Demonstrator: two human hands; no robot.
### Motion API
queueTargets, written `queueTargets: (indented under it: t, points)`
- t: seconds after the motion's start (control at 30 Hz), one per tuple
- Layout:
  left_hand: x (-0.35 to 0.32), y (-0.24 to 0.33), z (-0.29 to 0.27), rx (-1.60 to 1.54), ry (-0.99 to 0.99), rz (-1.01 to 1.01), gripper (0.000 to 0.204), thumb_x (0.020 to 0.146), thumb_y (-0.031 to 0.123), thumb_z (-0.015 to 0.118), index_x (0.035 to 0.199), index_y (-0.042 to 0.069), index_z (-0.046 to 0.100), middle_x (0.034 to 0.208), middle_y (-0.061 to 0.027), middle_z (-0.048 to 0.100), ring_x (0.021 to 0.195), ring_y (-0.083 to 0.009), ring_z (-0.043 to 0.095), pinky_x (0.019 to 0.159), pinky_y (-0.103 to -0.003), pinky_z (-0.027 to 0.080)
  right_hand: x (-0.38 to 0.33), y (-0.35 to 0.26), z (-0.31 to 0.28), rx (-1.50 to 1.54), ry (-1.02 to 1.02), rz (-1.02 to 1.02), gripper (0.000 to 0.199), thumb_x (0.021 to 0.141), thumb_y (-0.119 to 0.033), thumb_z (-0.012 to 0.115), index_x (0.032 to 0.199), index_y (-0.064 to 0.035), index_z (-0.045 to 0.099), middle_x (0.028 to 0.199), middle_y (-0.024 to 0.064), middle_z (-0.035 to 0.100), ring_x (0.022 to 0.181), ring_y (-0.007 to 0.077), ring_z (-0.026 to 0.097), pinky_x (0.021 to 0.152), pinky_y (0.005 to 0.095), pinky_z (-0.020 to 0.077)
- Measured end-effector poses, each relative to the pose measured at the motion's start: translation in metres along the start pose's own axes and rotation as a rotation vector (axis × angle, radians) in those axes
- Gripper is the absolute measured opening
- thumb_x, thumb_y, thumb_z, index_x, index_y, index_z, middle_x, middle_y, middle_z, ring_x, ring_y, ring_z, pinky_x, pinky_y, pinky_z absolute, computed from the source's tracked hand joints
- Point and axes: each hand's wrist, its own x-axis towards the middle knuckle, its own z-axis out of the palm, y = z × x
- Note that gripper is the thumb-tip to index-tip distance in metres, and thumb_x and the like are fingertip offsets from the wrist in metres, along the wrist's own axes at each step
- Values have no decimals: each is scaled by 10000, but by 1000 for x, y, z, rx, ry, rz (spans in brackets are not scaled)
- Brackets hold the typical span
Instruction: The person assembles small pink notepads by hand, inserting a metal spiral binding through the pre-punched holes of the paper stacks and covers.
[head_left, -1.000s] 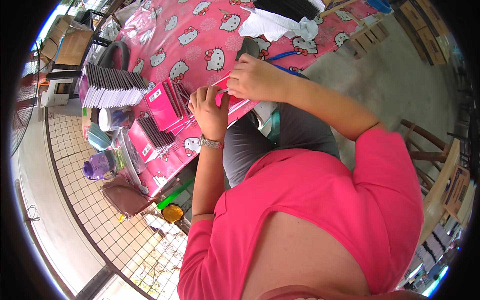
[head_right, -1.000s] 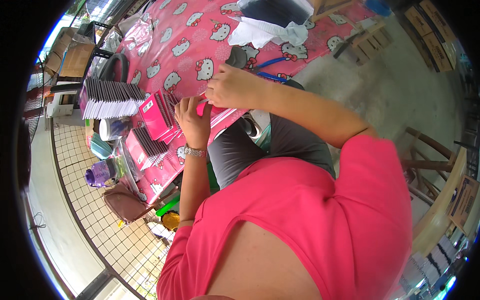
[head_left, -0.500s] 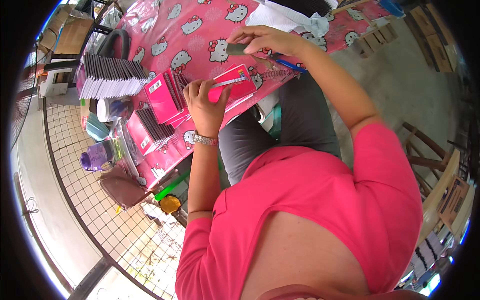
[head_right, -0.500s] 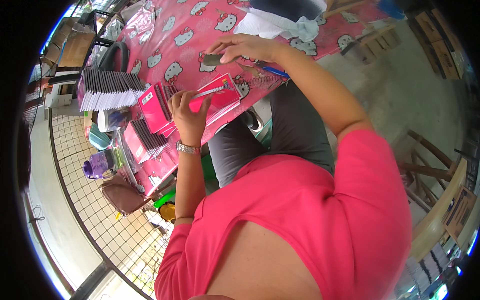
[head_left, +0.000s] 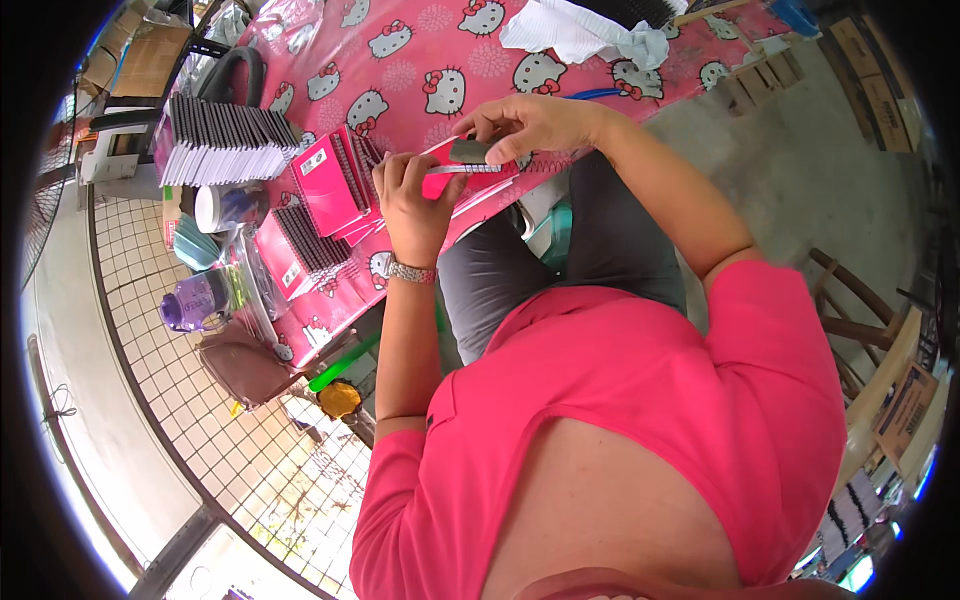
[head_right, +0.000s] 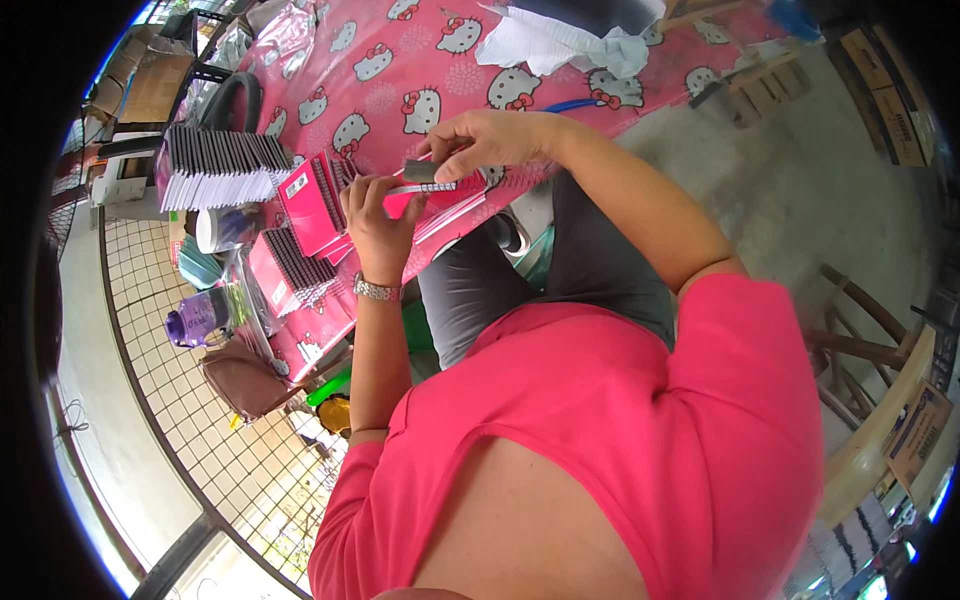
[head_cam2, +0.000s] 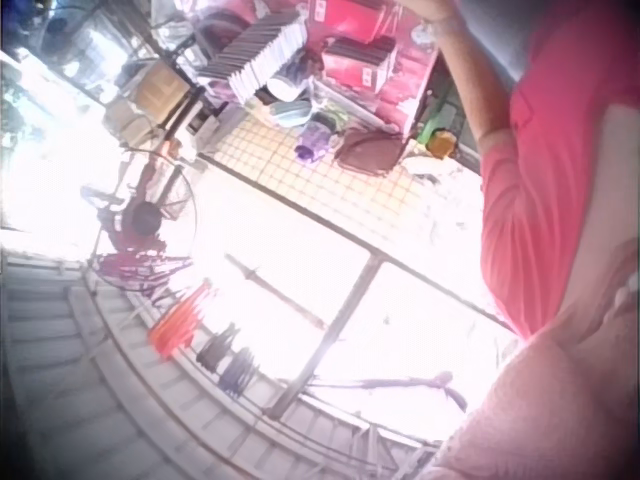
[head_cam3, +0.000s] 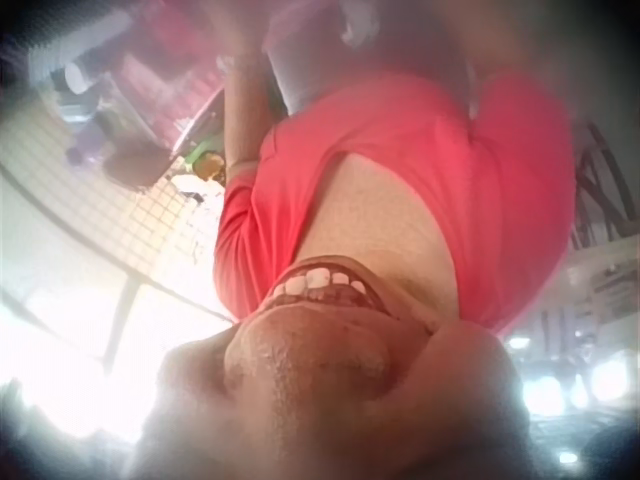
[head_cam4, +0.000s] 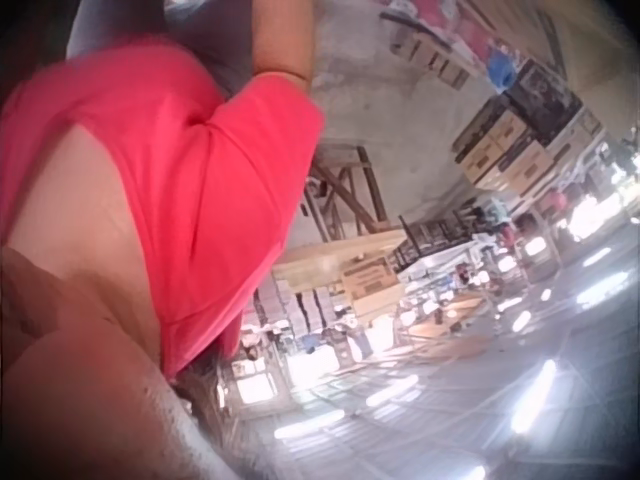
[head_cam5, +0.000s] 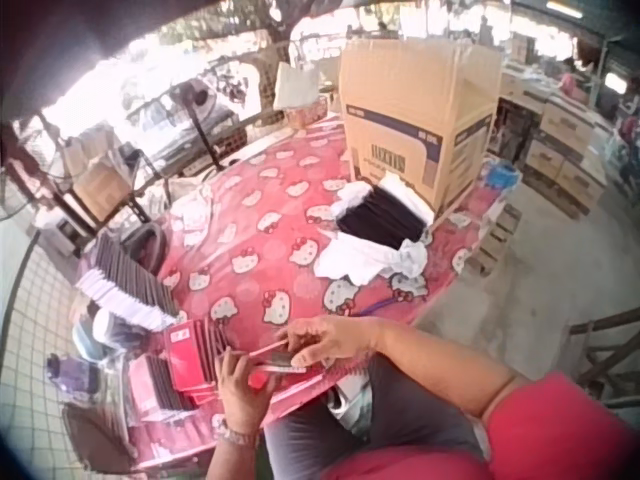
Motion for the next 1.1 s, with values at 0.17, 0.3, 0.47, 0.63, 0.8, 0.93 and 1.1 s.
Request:
queueTargets:
  t: [0.17, 0.3, 0.47, 0.63, 0.8, 0.93, 1.1]
  points:
    - [0, 3, -5, -35, -33, -37, 341, 672, 200, 862, 911, 65, 659, 940, -96, 606, 947, -320, 555, 827, -437, 468, 0, -29, -10, 216, -147, -161, 449, 727, -165, 723, 1141, -1, 664, 1416, 159, 518, 1245, 252, 553, 1057, 364, 428]
    - [5, 2, -5, -50, -17, -30, 353, 677, 216, 868, 914, 61, 658, 939, -91, 612, 945, -315, 558, 824, -432, 471, 22, -21, -25, -451, 3, 3, 449, 808, -221, 697, 1214, -31, 661, 1153, 70, 677, 1043, 149, 622, 915, 284, 475]
    - [6, -10, -9, -53, 32, -55, 349, 696, 211, 866, 923, 56, 651, 940, -79, 616, 893, -280, 571, 776, -399, 483, 29, -35, -19, -167, -120, 139, 468, 746, -214, 707, 1187, -58, 680, 1299, 103, 614, 1197, 221, 577, 1031, 334, 438]
    - [6, -26, -6, -194, -53, -118, 312, 745, 153, 844, 935, 25, 632, 927, -81, 605, 721, -194, 574, 604, -304, 483, 43, -30, -19, -173, -169, 41, 499, 744, -228, 718, 1217, -75, 668, 1250, 78, 644, 1168, 223, 591, 1016, 347, 455]
    - [6, -33, -6, -305, -86, -151, 314, 777, 128, 829, 955, -10, 610, 926, -88, 608, 630, -151, 607, 553, -275, 482, 46, -30, -16, 371, -251, -84, 525, 749, -273, 744, 1207, -30, 661, 1279, 101, 619, 1133, 200, 598, 989, 339, 457]
    - [10, -31, -7, -356, -112, -146, 332, 772, 126, 836, 960, -12, 600, 916, -85, 609, 629, -133, 620, 559, -264, 483, 59, -21, -17, -276, -111, 60, 489, 813, -219, 716, 1240, 3, 626, 1097, 51, 661, 1003, 115, 607, 895, 266, 463]
    - [10, -34, -7, -367, -118, -163, 350, 766, 132, 845, 966, -9, 593, 901, -74, 612, 634, -130, 621, 561, -260, 483, 65, -26, -14, -212, -179, 132, 506, 744, -235, 718, 1204, -36, 649, 1174, 66, 647, 1066, 151, 599, 949, 301, 456]
